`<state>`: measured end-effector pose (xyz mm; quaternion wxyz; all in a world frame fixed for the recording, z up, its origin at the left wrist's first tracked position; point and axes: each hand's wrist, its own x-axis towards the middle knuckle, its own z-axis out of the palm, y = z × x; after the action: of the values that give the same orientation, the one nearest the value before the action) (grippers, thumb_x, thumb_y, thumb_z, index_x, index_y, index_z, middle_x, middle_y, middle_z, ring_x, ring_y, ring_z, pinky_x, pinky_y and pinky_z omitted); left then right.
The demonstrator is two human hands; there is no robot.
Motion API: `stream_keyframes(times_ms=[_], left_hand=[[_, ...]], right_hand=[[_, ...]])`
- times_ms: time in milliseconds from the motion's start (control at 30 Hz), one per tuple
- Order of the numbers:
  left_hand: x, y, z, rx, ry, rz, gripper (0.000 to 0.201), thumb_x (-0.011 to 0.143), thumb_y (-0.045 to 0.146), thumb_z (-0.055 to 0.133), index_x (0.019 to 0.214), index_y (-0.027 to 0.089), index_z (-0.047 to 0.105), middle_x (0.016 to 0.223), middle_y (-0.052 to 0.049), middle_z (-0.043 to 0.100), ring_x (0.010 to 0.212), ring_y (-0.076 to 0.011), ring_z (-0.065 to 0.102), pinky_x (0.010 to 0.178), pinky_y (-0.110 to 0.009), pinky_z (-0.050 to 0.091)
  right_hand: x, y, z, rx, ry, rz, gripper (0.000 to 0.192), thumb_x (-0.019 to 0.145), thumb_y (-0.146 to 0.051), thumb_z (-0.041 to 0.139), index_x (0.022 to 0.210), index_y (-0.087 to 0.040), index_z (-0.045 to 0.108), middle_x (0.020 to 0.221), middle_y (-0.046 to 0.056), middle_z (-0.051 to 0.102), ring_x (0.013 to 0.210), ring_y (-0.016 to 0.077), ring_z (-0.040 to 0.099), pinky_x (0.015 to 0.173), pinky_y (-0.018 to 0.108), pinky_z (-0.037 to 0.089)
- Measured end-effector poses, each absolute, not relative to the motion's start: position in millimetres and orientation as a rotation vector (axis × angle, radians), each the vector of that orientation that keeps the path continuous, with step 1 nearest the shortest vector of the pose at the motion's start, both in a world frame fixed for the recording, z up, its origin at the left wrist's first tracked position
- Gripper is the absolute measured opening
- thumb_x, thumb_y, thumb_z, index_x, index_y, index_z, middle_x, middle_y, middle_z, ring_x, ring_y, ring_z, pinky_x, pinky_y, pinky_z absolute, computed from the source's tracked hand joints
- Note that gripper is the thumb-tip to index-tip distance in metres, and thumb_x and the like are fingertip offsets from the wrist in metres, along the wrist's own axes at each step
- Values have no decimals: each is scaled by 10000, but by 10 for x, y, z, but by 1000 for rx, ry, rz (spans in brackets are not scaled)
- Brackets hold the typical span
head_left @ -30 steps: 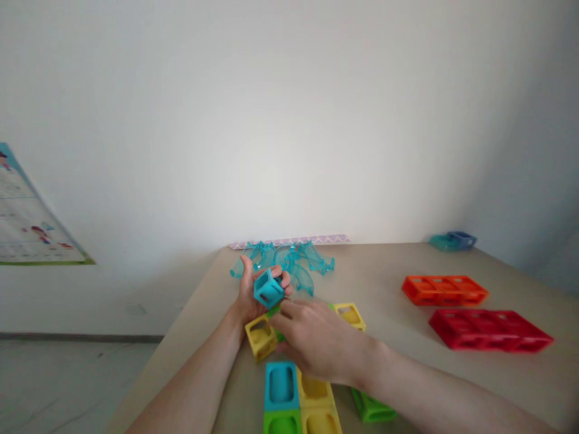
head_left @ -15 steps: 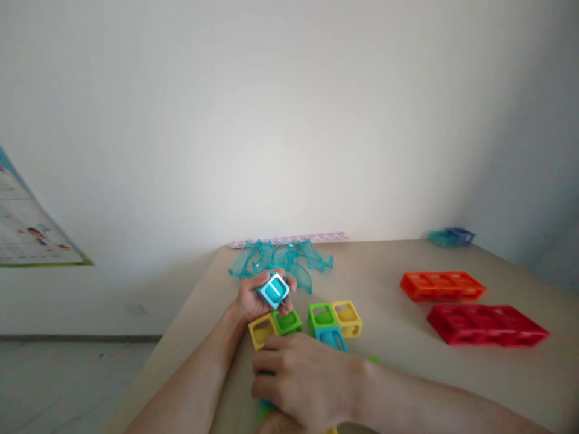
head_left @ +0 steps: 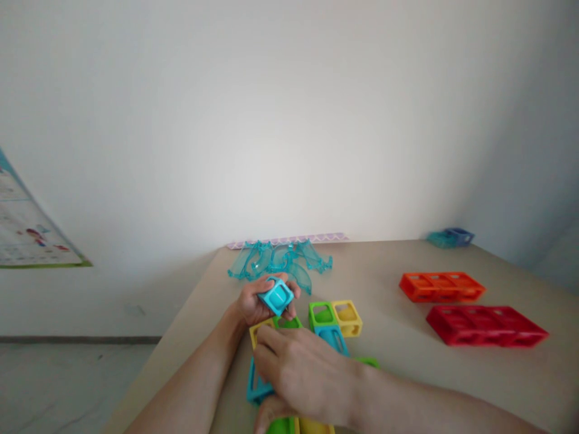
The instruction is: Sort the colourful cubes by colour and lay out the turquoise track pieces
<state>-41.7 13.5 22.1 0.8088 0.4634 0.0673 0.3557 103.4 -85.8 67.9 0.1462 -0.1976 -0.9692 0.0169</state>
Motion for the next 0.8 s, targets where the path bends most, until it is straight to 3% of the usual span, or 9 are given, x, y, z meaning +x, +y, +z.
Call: stream_keyframes(times_ms=[133,333,433,600,800], left_hand=[[-415,123,242,979,166,737,269,714,374,623,770,157,474,884,-122,636,680,-222,675,566,-288,511],[-452,145,246,1003,249,808,243,711,339,651,776,151,511,915,-115,647,654,-169,624,534,-237,443],[-461,137,268,1005,277,858,243,706,328,662,802,140,543,921,-102,656,630,-152,608,543,-239,450],[-437,94,301,964,230,801,227,698,291,679,757,150,511,904,-105,659,633,-162,627,552,-246,474],[-449,93,289,896,270,888,184,714,274,660,816,145,579,909,-98,689,629,-169,644,572,-260,496]], right_hand=[[1084,-848,736,-881,-2650,362,533,698,-680,654,808,-161,596,928,50,577,710,159,551,558,258,400],[1109,-849,810,-1157,-2334,737,428,560,-476,854,683,-179,571,915,-2,553,778,140,532,635,229,399],[1113,-839,861,-1229,-2226,839,450,535,-476,861,637,-177,541,839,-22,564,745,127,518,624,221,387],[1119,-814,868,-1384,-2146,1167,439,618,-536,770,597,-190,500,545,-60,505,520,92,455,448,205,292],[1145,-755,868,-1214,-2051,1307,403,704,-485,712,625,-201,438,510,-50,553,506,110,552,433,183,332]])
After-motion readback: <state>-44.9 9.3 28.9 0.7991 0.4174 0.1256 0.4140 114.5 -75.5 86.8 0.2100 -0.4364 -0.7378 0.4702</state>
